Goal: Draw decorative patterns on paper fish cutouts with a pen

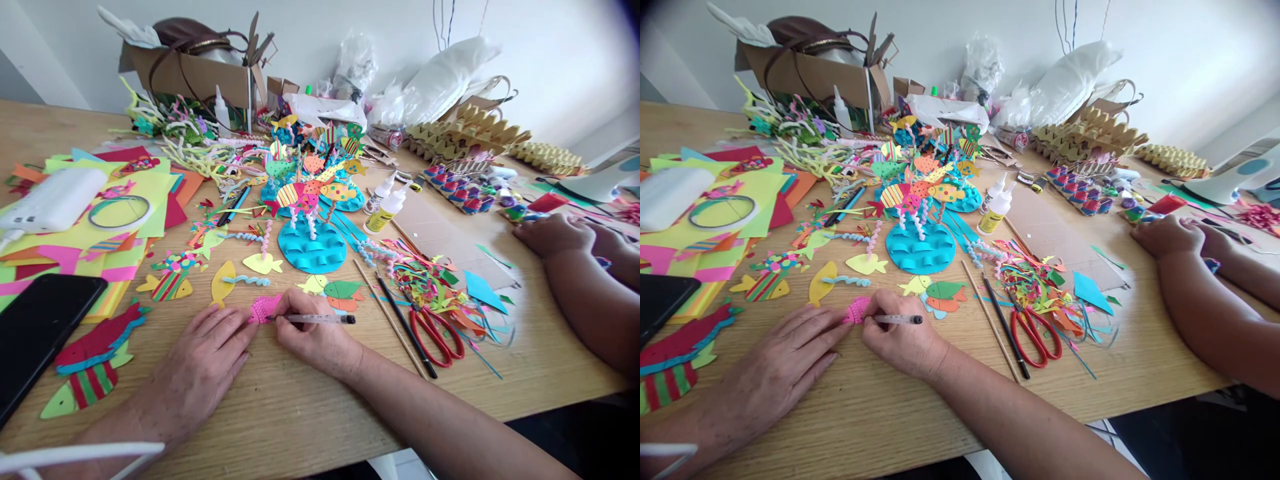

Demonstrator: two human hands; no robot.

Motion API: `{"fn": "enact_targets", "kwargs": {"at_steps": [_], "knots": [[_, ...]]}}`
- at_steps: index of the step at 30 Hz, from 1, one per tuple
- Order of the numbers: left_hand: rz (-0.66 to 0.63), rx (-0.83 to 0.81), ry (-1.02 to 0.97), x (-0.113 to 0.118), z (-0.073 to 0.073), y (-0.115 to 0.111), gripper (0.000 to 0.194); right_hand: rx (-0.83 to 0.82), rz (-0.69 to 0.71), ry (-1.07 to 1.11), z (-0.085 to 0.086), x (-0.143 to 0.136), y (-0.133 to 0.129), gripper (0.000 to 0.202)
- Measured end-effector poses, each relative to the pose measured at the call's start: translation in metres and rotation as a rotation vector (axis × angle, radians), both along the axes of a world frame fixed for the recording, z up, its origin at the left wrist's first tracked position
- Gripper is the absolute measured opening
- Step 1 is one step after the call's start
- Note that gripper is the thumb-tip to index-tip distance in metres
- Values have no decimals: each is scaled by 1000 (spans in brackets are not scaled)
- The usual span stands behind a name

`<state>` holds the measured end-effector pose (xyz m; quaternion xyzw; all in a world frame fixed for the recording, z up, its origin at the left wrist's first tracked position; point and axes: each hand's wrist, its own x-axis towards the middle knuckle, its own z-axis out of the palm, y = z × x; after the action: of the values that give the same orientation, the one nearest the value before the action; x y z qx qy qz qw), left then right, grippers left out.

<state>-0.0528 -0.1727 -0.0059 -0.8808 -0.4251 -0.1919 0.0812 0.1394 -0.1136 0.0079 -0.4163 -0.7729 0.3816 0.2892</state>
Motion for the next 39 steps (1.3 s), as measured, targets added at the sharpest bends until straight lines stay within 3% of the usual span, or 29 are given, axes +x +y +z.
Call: {"fn": "enact_targets", "kwargs": {"at_steps": [23, 39], "knots": [[-18, 48, 20, 1, 3, 0, 33, 47, 2, -5, 0, 3, 2, 9], [-5, -7, 17, -1, -1, -1, 34, -63, -25, 104, 0, 3, 4, 7]]}}
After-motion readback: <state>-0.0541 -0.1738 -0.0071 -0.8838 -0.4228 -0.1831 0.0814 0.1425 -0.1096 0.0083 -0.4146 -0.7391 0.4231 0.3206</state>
